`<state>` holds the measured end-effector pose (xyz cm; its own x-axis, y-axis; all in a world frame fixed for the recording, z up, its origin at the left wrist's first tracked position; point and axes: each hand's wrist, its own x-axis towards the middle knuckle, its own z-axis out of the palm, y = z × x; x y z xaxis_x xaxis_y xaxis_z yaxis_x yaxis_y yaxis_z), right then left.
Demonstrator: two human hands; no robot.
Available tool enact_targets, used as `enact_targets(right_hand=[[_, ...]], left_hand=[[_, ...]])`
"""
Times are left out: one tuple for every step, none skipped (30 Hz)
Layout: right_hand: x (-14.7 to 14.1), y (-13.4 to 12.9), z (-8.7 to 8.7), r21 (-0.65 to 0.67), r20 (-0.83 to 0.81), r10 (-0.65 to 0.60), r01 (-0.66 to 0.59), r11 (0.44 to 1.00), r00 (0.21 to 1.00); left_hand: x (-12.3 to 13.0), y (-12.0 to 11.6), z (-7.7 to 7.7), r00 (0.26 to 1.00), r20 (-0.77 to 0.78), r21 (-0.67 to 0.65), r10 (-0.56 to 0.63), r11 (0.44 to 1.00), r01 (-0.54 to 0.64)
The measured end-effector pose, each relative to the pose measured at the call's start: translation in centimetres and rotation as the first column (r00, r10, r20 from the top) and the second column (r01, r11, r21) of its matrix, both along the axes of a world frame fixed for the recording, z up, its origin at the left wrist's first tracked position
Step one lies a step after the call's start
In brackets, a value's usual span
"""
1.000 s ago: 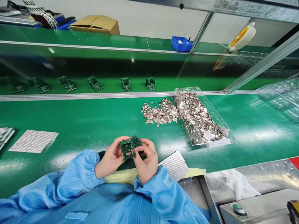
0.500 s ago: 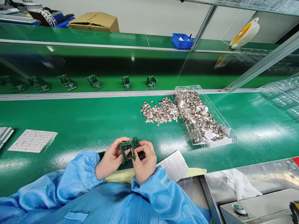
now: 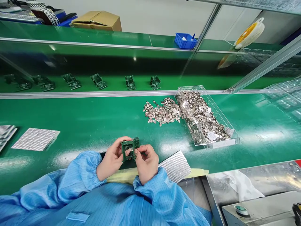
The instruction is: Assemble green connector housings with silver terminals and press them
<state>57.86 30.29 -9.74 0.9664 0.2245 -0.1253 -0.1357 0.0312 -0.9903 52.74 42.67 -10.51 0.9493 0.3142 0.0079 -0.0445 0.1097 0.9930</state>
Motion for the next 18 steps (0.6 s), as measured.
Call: enact_targets(right_hand=[[0.0,0.0,0.0,0.003,-0.016,-0.002,0.002,1.000,1.000],[0.0,0.1,0.1,0.005,-0.032,-0.005,0.005,1.000,0.999],[0.0,0.1,0.1,0.006,-0.050,-0.008,0.008,1.000,0.999],[0.0,0.2,0.1,0.008,-0.069,-0.009,0.009,1.000,0.998],[-0.1,0.2,0.1,0.013,-0.085,-0.009,0.010,1.000,0.996],[-0.1,0.2,0.2,0.019,-0.098,-0.007,0.009,1.000,0.995],[-0.2,0.2,0.3,0.023,-0.105,-0.009,0.011,1.000,0.994],[-0.2,0.2,0.3,0.025,-0.107,-0.015,0.018,1.000,0.994],[-0.2,0.1,0.4,0.025,-0.108,-0.023,0.026,0.999,0.994],[-0.3,0.0,0.5,0.026,-0.111,-0.030,0.033,0.999,0.993],[-0.4,-0.1,0.6,0.029,-0.119,-0.035,0.039,0.999,0.992],[-0.4,-0.2,0.6,0.034,-0.131,-0.036,0.041,0.999,0.991],[-0.5,-0.3,0.6,0.039,-0.142,-0.033,0.039,0.998,0.989],[-0.6,-0.4,0.5,0.039,-0.150,-0.028,0.034,0.999,0.988],[-0.7,-0.5,0.5,0.034,-0.150,-0.025,0.031,0.999,0.988],[-0.8,-0.5,0.4,0.026,-0.144,-0.025,0.029,0.999,0.989],[-1.0,-0.6,0.4,0.015,-0.132,-0.026,0.029,0.999,0.991],[-1.3,-0.8,0.5,0.004,-0.115,-0.033,0.033,0.999,0.993]], left_hand=[[0.0,0.0,0.0,1.000,0.001,-0.004,0.003,1.000,-0.003],[0.0,0.0,0.0,1.000,-0.001,-0.003,0.006,1.000,-0.006],[-0.1,-0.1,0.1,1.000,-0.005,0.001,0.009,1.000,-0.009],[-0.1,-0.1,0.1,1.000,-0.009,0.008,0.012,1.000,-0.012],[-0.1,-0.2,0.2,1.000,-0.012,0.017,0.015,1.000,-0.015],[-0.2,-0.3,0.2,1.000,-0.013,0.024,0.018,1.000,-0.018],[-0.2,-0.3,0.3,1.000,-0.012,0.030,0.020,0.999,-0.020],[-0.3,-0.4,0.4,1.000,-0.010,0.035,0.022,0.999,-0.022],[-0.3,-0.5,0.4,1.000,-0.011,0.039,0.024,0.999,-0.024],[-0.4,-0.5,0.5,1.000,-0.013,0.044,0.025,0.999,-0.024],[-0.4,-0.6,0.6,1.000,-0.015,0.049,0.024,0.999,-0.023],[-0.4,-0.6,0.7,1.000,-0.017,0.055,0.022,0.998,-0.021],[-0.4,-0.6,0.7,1.000,-0.019,0.063,0.018,0.998,-0.017],[-0.5,-0.7,0.8,1.000,-0.020,0.072,0.015,0.997,-0.014],[-0.5,-0.8,0.9,1.000,-0.020,0.084,0.013,0.996,-0.011],[-0.6,-0.9,1.1,1.000,-0.021,0.102,0.013,0.995,-0.010],[-0.7,-1.0,1.2,1.000,-0.022,0.124,0.013,0.992,-0.010],[-0.9,-1.2,1.4,1.000,-0.023,0.148,0.011,0.989,-0.008]])
